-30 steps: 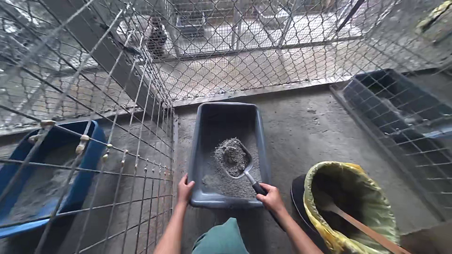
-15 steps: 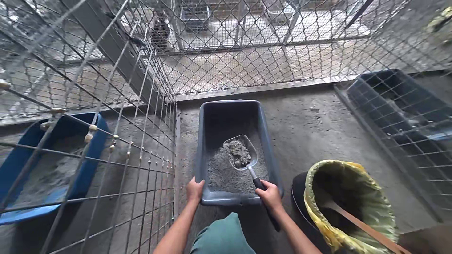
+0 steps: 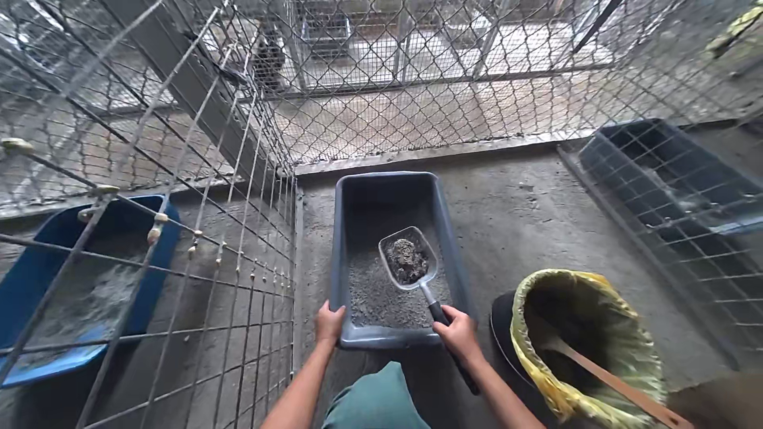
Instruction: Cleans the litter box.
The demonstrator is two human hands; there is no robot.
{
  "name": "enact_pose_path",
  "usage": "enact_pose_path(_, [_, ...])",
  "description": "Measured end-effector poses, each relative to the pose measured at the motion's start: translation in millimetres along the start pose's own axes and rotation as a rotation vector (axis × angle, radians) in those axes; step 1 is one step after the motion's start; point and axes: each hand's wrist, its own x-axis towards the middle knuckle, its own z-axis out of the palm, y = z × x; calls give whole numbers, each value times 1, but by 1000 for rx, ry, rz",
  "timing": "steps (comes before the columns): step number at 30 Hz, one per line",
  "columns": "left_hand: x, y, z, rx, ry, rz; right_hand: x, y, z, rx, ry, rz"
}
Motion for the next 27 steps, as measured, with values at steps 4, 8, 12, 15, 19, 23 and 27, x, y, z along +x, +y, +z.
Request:
enact_pose_path(4, [0, 0, 0, -2, 11, 11, -2, 0, -1, -12, -32, 29])
enact_pose_path(8, [0, 3, -3, 27, -20, -27, -6, 3, 2, -67, -70, 54])
enact_pose_path(12, [2, 2, -4, -11, -115, -93, -8, 11, 10, -58, -66, 65])
enact_pose_path(15, [-1, 0, -7, -92, -129, -63, -6, 14, 12, -83, -121, 63])
enact_pose_path(19, [2, -8, -9, -201, -151, -16, -19, 10, 7, 72, -79, 39])
enact_pose_path(23, [8, -19, -15, -269, -169, -23, -64, 4, -13, 382, 120, 9])
enact_pose_path(27, [25, -38, -28, -349, -212, -94, -104, 33, -30, 845, 247, -91])
